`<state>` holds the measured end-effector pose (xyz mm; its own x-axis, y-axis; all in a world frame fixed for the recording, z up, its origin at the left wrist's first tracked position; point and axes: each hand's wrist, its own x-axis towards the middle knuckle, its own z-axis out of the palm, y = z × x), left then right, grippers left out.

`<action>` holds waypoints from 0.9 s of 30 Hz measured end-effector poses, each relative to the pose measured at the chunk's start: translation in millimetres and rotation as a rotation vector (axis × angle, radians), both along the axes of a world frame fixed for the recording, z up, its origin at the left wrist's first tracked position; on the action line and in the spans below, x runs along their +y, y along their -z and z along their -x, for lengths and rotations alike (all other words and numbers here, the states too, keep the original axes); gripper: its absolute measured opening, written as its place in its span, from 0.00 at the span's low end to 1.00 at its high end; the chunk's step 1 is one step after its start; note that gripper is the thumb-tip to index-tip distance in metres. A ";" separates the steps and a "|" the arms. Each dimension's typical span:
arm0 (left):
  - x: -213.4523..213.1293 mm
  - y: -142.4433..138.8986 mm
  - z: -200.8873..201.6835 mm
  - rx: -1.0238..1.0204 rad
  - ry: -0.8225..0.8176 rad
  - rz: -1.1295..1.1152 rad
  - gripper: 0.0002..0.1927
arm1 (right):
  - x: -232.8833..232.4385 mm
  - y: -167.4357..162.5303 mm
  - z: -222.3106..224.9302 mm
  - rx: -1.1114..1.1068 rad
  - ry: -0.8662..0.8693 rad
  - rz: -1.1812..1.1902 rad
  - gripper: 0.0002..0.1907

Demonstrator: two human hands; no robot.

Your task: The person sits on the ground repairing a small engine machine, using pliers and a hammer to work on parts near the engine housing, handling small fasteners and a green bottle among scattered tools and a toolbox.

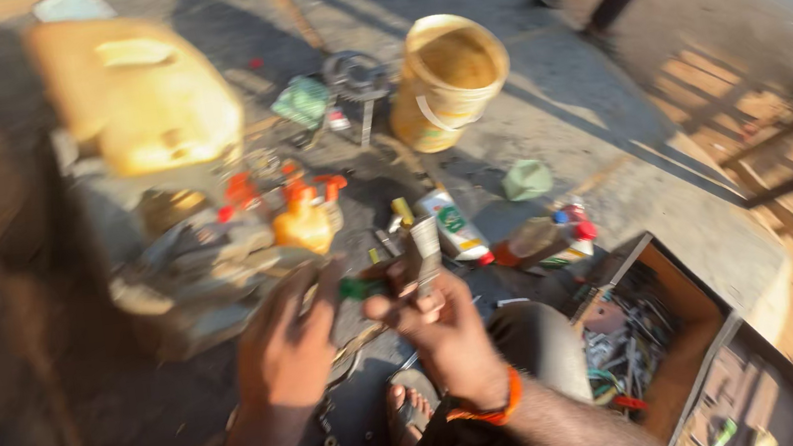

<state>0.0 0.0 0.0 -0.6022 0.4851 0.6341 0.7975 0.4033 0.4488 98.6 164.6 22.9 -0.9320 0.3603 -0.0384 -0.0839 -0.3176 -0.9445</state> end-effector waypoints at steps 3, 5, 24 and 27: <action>2.5 -1.6 -15.4 -0.008 -0.034 0.010 0.26 | -8.1 -16.8 -16.5 -0.020 -0.092 -0.082 0.17; 8.5 -4.4 -22.3 0.019 -0.075 0.028 0.26 | -6.7 -30.1 -21.1 -0.008 -0.132 -0.138 0.18; -27.2 12.5 -24.2 -0.018 -0.021 0.026 0.23 | -24.2 2.9 -28.6 -0.129 -0.123 -0.089 0.17; -47.4 34.4 -24.3 -0.003 -0.018 -0.010 0.24 | -27.5 13.0 -25.8 -0.152 -0.062 -0.118 0.15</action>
